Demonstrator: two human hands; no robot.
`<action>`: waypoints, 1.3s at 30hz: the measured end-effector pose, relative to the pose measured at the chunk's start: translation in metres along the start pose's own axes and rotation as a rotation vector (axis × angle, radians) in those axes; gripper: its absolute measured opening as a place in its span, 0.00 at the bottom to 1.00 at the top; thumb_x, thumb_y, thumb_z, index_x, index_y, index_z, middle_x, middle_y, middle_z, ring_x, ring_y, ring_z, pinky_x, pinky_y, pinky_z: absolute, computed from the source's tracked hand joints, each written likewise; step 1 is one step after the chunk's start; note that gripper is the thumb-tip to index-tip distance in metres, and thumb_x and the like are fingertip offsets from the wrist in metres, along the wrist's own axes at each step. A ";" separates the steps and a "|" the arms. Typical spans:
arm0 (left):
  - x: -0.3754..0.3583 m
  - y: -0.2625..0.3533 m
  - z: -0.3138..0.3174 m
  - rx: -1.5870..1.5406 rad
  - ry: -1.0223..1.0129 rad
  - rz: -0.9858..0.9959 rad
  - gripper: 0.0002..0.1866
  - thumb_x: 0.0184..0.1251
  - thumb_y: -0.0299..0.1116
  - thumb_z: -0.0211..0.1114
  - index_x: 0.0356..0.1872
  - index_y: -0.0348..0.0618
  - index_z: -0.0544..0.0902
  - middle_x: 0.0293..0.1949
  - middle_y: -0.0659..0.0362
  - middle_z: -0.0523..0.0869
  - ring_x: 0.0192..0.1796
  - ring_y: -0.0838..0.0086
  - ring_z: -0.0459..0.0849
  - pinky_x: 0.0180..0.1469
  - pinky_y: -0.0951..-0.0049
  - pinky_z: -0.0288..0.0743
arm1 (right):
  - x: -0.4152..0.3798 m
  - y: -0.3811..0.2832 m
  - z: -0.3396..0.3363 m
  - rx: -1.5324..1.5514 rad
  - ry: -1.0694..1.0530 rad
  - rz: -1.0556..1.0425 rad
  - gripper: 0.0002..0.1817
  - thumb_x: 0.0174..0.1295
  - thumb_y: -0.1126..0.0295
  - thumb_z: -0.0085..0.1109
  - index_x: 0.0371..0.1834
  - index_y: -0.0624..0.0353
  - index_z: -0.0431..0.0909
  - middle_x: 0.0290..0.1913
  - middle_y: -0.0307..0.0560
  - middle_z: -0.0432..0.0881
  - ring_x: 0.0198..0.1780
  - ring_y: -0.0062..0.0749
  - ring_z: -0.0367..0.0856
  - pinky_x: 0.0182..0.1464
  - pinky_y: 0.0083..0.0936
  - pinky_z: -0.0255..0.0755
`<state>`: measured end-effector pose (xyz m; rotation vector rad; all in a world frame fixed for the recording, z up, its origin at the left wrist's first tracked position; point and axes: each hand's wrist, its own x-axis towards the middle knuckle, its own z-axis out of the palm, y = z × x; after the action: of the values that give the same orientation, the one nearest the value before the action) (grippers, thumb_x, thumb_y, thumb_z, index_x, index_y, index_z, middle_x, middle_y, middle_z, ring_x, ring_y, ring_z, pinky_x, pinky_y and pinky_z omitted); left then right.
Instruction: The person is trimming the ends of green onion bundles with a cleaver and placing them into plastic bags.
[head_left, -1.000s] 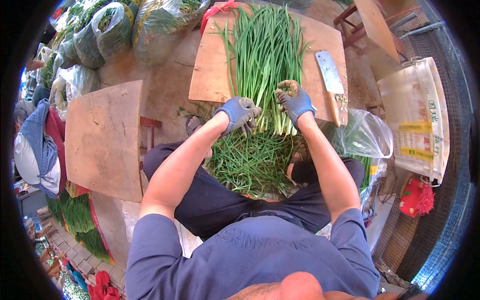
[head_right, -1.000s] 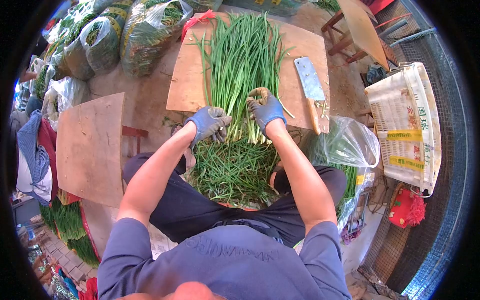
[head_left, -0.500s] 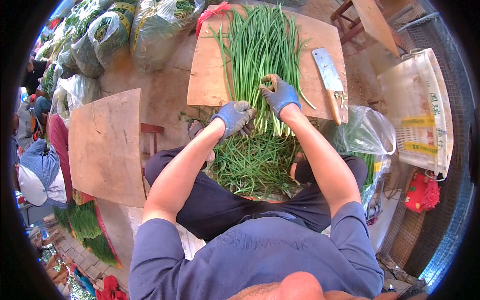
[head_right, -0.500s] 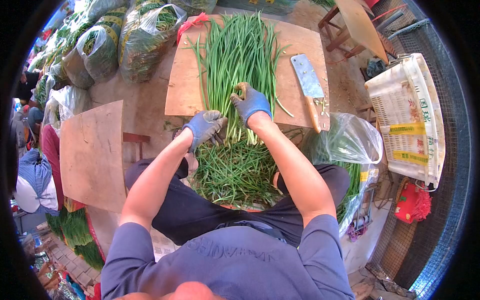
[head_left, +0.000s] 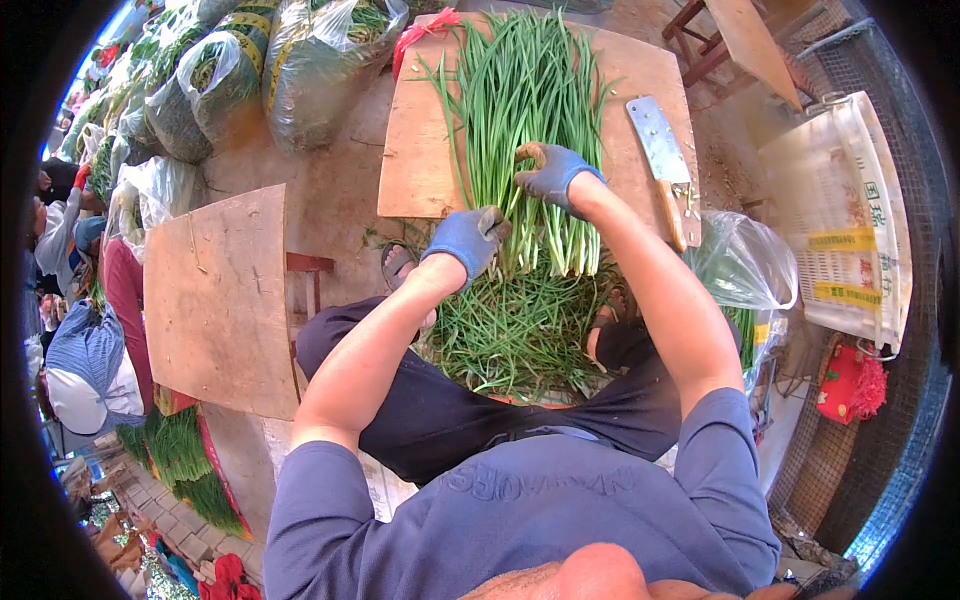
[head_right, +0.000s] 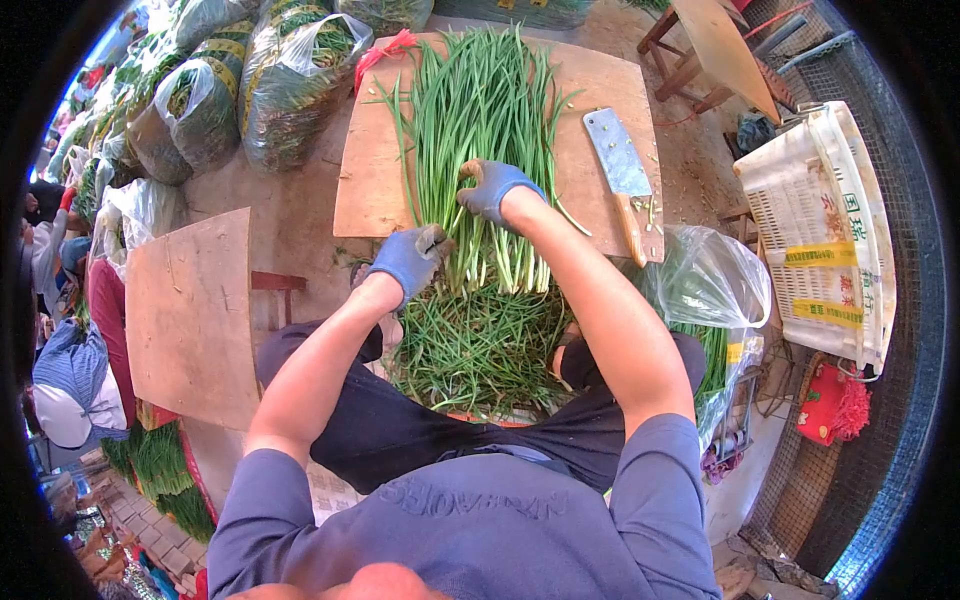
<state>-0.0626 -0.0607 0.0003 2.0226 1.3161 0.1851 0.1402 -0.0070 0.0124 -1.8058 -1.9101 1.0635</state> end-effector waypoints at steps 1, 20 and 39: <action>0.000 -0.001 0.001 0.008 0.009 0.006 0.16 0.73 0.47 0.58 0.43 0.44 0.81 0.40 0.43 0.86 0.46 0.44 0.83 0.45 0.53 0.78 | 0.005 0.005 -0.002 0.152 -0.101 0.116 0.23 0.62 0.56 0.63 0.56 0.55 0.81 0.35 0.49 0.85 0.34 0.35 0.83 0.39 0.30 0.76; -0.005 0.022 -0.020 -0.495 -0.307 -0.252 0.16 0.78 0.43 0.56 0.37 0.39 0.79 0.25 0.56 0.87 0.23 0.73 0.86 0.26 0.71 0.78 | -0.012 0.028 -0.081 1.734 0.572 0.073 0.16 0.72 0.54 0.57 0.25 0.43 0.70 0.19 0.28 0.67 0.18 0.13 0.66 0.18 0.16 0.55; -0.006 0.038 -0.034 0.156 0.099 -0.070 0.29 0.71 0.62 0.55 0.50 0.44 0.80 0.41 0.46 0.88 0.46 0.48 0.86 0.49 0.53 0.78 | -0.116 -0.023 -0.077 -0.095 0.019 0.084 0.22 0.69 0.50 0.60 0.60 0.48 0.79 0.37 0.52 0.86 0.42 0.42 0.86 0.46 0.32 0.76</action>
<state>-0.0533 -0.0586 0.0511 2.1159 1.5023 0.1560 0.1939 -0.0921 0.1108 -1.9569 -1.9194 0.9938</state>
